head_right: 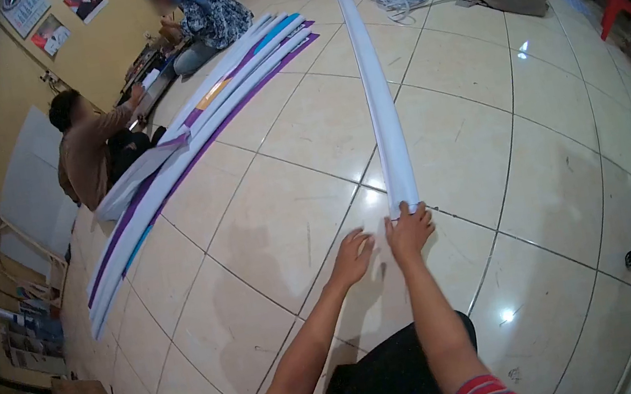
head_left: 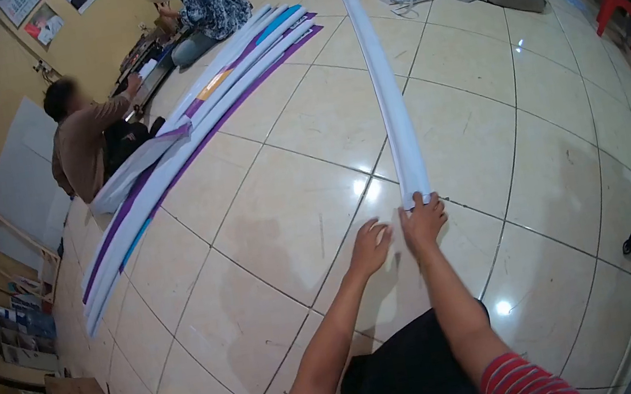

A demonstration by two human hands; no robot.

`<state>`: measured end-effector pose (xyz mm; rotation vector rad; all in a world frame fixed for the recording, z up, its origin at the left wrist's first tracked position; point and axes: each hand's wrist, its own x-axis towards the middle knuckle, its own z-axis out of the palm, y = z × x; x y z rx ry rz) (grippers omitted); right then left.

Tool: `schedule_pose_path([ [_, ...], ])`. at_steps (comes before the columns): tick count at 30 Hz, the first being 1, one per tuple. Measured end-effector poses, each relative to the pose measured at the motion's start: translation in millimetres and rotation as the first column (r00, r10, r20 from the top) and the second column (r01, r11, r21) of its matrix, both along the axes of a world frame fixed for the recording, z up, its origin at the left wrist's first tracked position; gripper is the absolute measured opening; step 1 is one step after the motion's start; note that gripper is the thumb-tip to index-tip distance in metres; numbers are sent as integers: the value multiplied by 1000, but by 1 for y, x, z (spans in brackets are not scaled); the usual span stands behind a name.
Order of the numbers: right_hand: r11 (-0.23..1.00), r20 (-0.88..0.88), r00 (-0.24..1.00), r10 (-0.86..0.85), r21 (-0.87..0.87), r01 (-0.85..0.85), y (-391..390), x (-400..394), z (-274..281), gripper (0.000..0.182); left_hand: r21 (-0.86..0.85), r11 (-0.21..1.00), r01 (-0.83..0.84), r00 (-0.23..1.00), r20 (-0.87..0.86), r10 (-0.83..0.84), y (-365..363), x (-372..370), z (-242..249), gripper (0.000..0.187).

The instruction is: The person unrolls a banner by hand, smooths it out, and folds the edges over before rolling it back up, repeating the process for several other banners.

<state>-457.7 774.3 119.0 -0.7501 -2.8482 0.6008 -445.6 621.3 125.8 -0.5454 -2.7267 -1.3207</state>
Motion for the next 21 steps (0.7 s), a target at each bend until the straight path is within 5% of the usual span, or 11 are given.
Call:
schedule_pose_path([
  [4,994,-183,983,10,107,10,40,-46,-10,60,-23,985,-170,985,22,171,-92,58,-33,21],
  [9,905,-98,914,393,219,-366,61,-42,-24,64,-125,959,-256,962,-131,240,-132,83,-20,17],
  [13,853,-89,860,502,216,-475,103,70,-8,64,-261,914,-310,924,-309,226,-162,80,-19,20],
  [17,863,2,866,501,78,-499,180,231,-2,69,-356,866,-350,932,-229,283,-186,72,-19,33],
  [18,853,-106,846,522,35,-522,208,267,-6,72,-356,867,-348,933,-216,286,-189,70,-18,33],
  [20,967,-27,985,171,198,-163,237,332,-6,73,-383,858,-343,933,-242,266,-196,58,-18,36],
  [21,986,-15,989,-148,78,148,231,344,5,68,-382,860,-337,936,-236,262,-203,47,-20,36],
])
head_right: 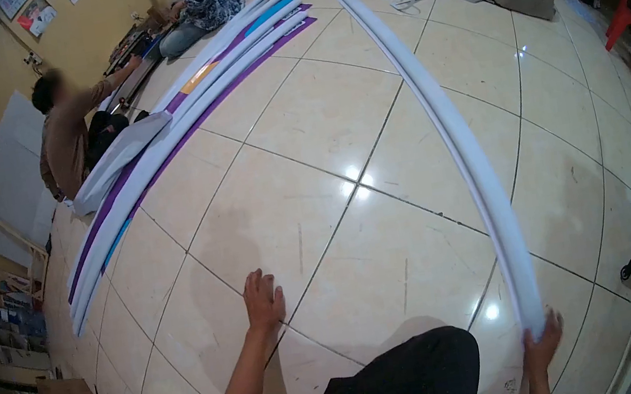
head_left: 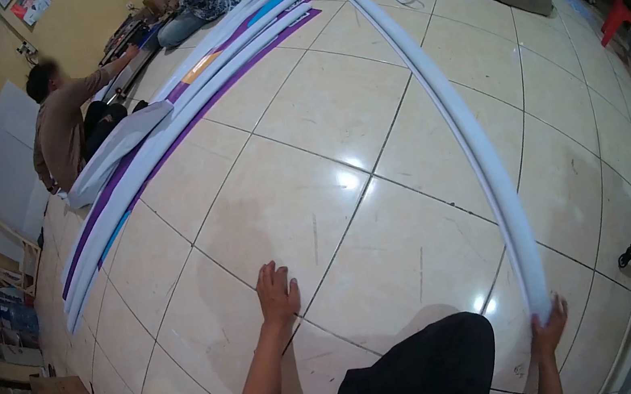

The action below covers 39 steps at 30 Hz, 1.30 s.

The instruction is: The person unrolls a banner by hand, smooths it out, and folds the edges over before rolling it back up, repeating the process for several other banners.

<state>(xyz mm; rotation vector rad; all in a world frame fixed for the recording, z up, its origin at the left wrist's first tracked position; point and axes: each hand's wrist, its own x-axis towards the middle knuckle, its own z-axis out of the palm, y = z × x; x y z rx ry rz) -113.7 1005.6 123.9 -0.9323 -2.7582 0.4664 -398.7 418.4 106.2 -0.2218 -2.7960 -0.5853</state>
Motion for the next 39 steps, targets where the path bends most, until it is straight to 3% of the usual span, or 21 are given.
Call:
schedule_pose_path([
  [1,973,103,968,-227,57,223,13,26,-23,61,-61,998,-2,1000,20,4,-7,-14,-2,37],
  [3,854,105,870,-482,-164,493,12,35,-25,59,-80,997,-17,999,47,20,-24,-48,-1,38],
  [5,704,-142,716,-683,-387,595,7,22,-60,61,-81,994,-67,998,11,69,-39,-94,9,38],
  [8,679,-161,692,-704,-436,590,-5,-17,-74,67,-78,967,-242,969,-70,237,-68,-170,4,40],
  [10,355,313,711,-630,-698,622,-54,-85,-15,55,-32,954,-297,955,4,297,-74,-229,14,41],
  [11,356,323,704,-632,-686,634,-58,-108,-9,55,-6,945,-326,943,64,326,-79,-255,18,42],
  [13,241,227,825,-518,-886,395,-75,-162,-8,37,-37,937,-348,935,61,350,-87,-317,-12,42],
  [15,191,247,836,-490,-905,380,-105,-233,4,34,-93,901,-425,901,56,431,-72,-364,-25,46],
  [18,109,269,841,-469,-928,357,-156,-342,9,23,-114,879,-463,880,52,471,-59,-375,-16,50],
  [22,-18,283,817,-503,-948,318,-185,-484,10,34,-82,887,-454,880,111,461,-60,-380,-2,53],
  [24,-39,237,790,-565,-964,262,-186,-552,1,34,-138,883,-448,881,99,463,-61,-384,-2,54],
  [28,-24,172,846,-504,-982,185,-169,-683,-25,35,-160,888,-430,880,147,452,-64,-390,5,56],
  [30,50,165,796,-582,-970,237,-175,-759,-18,36,-161,897,-412,885,163,436,-64,-393,8,57],
  [32,-36,187,773,-607,-977,209,-156,-849,-36,37,-150,896,-417,872,211,441,-62,-396,17,57],
  [33,9,-1,851,-525,-1000,4,-140,-898,-57,37,-141,900,-412,862,260,435,-64,-399,19,57],
  [34,113,-86,879,-469,-993,-37,-140,-954,-50,34,-138,899,-416,859,264,438,-66,-401,19,57],
  [35,58,-134,875,-466,-991,-120,-111,-1016,-77,29,-136,898,-418,860,258,440,-66,-401,18,58],
  [36,-42,-194,916,-352,-974,-222,-100,-1074,-75,27,-137,899,-416,861,260,438,-64,-400,15,60],
  [38,353,-147,965,-216,-933,-63,-162,-1146,-12,47,-162,898,-409,856,272,439,-61,-405,3,59],
  [39,536,-248,969,14,-816,-216,-198,-1162,1,60,-200,897,-393,854,281,437,-65,-404,1,59],
])
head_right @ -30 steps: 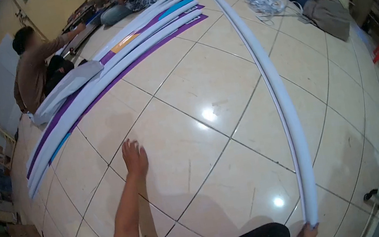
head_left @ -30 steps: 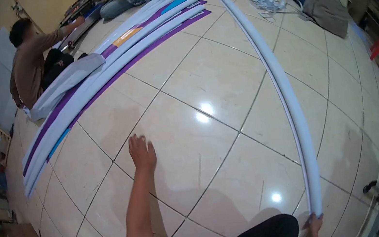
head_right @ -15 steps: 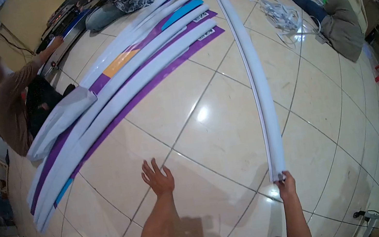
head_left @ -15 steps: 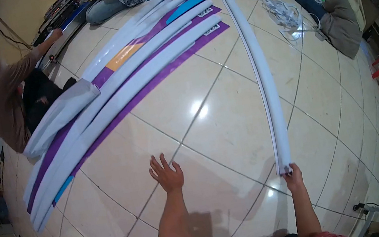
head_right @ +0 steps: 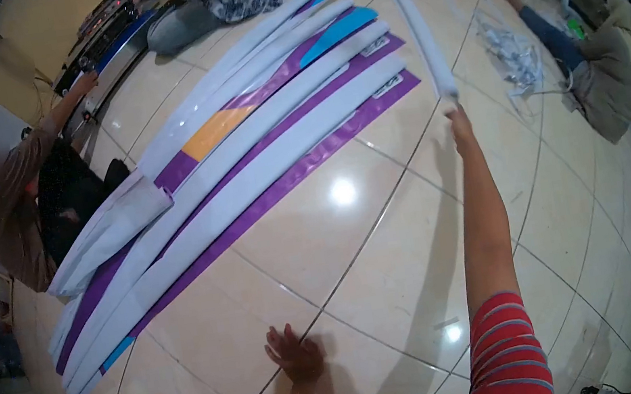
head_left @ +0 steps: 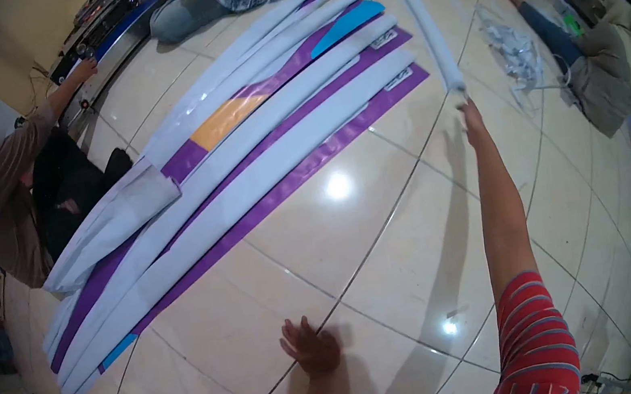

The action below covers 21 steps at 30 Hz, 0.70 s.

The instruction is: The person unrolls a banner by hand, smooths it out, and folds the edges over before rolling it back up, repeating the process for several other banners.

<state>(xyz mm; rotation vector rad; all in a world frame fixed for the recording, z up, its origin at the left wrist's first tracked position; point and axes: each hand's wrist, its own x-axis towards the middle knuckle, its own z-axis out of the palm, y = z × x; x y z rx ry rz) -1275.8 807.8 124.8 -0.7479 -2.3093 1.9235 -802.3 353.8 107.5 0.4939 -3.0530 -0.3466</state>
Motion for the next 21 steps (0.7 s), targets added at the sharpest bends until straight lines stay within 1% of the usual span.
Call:
schedule_pose_path([
  [1,980,-74,988,134,161,-121,-34,-27,-17,64,-32,999,13,999,33,-12,-5,7,2,59],
  [2,857,134,946,296,400,-325,-77,-42,-24,66,0,1000,11,998,66,-11,-6,6,8,60],
  [3,635,-317,773,549,759,-140,-137,-35,-43,61,0,1000,2,998,65,-2,-4,5,11,60],
  [4,122,175,658,732,917,-379,-196,-38,-23,55,30,999,-9,998,65,7,-2,4,11,60],
  [5,41,118,414,902,934,-354,-249,-18,3,51,53,998,-17,998,67,13,-4,4,11,60],
  [6,15,90,412,907,969,-245,-298,5,9,53,38,999,-16,997,70,13,-5,4,9,60],
  [7,-93,164,377,911,975,-201,-327,2,-13,57,46,999,-16,997,76,13,-4,4,7,62],
  [9,-224,363,446,818,915,-335,-371,23,8,65,30,999,-28,996,83,26,-6,4,4,63],
  [11,-83,324,495,807,891,-447,-378,13,2,74,51,999,12,999,33,-13,-6,7,2,62],
  [12,-109,362,488,794,875,-471,-377,10,8,81,40,999,7,999,42,-9,-5,8,2,62],
  [13,-123,385,509,770,872,-473,-374,8,17,80,20,1000,1,1000,29,-2,-5,7,3,61],
  [15,-57,349,479,805,850,-523,-360,6,13,78,4,1000,-16,1000,6,16,-10,5,2,59],
  [16,-66,352,473,808,851,-522,-359,14,17,78,10,1000,7,998,-64,-6,-11,7,0,60],
  [17,-113,406,469,785,837,-536,-357,23,21,77,13,999,31,990,-136,-29,-12,9,-2,61],
  [18,-160,456,463,760,822,-546,-357,32,27,76,16,1000,21,990,-141,-19,-13,6,-1,61],
  [19,-168,458,455,764,822,-545,-351,44,28,76,60,998,14,995,-95,-8,-14,5,3,63],
  [20,-219,466,419,779,829,-515,-342,60,28,75,106,994,3,999,-42,1,-15,7,5,65],
  [21,-269,475,383,792,835,-480,-334,78,28,74,111,994,-8,999,-38,13,-16,8,6,65],
])
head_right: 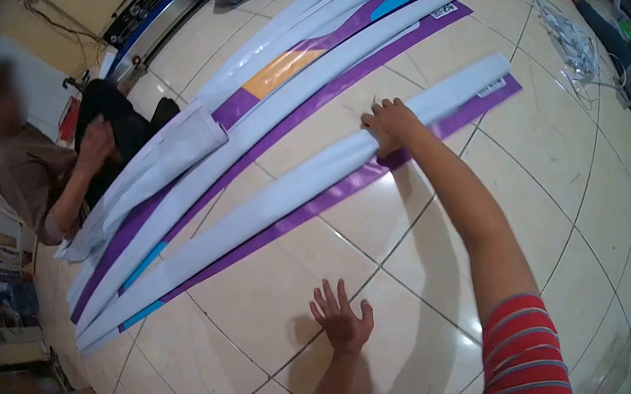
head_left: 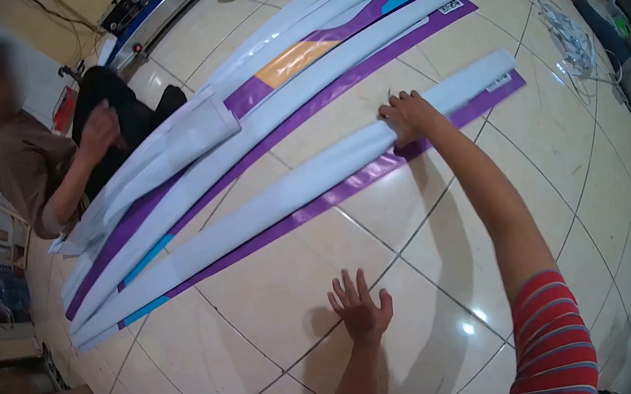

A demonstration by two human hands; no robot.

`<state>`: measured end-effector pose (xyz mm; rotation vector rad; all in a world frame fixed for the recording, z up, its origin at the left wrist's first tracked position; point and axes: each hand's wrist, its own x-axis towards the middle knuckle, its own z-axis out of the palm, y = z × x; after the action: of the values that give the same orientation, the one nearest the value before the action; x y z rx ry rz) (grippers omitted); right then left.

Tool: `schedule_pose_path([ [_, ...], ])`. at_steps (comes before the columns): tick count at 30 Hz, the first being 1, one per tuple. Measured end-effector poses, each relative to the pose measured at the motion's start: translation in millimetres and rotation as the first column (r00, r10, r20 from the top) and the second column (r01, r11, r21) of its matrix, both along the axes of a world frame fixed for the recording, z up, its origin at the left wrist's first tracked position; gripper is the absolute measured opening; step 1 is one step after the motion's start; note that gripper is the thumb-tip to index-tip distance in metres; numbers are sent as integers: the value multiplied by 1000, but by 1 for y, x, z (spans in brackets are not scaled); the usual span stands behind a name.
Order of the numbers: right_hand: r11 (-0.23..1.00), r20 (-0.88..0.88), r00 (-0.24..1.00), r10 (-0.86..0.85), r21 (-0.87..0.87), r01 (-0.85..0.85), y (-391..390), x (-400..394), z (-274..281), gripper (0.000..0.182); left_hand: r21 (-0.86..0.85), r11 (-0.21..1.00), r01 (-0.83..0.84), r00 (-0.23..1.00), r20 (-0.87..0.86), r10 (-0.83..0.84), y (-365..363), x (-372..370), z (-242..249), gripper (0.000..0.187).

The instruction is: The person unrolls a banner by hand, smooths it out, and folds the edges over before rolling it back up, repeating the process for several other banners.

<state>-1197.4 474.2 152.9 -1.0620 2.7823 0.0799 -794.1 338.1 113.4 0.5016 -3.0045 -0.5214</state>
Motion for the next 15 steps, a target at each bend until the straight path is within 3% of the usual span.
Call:
schedule_pose_path([
  [4,995,97,995,1,-100,8,49,100,-2,74,131,986,108,986,-144,-88,-2,11,-7,72],
  [9,979,100,989,-107,-163,122,108,239,-15,75,50,993,111,954,-284,-92,4,18,-11,74],
  [10,964,142,981,-131,-211,159,116,263,-20,77,90,991,97,925,-375,-56,7,18,-13,72],
  [11,964,200,963,-179,-161,212,120,288,-21,81,63,996,56,940,-340,-31,12,19,-11,72],
  [12,960,56,981,-183,-207,191,131,318,-47,85,108,993,46,945,-327,-8,15,24,-5,72],
  [13,950,173,957,-231,-174,261,126,350,-28,86,41,999,31,932,-361,-14,18,32,-8,71],
  [14,927,156,969,-192,-296,231,126,390,-18,81,-11,997,70,909,-411,-69,19,44,-9,67],
  [15,933,-6,987,-159,-329,148,135,421,-40,79,-51,996,77,893,-440,-92,21,59,-13,65],
])
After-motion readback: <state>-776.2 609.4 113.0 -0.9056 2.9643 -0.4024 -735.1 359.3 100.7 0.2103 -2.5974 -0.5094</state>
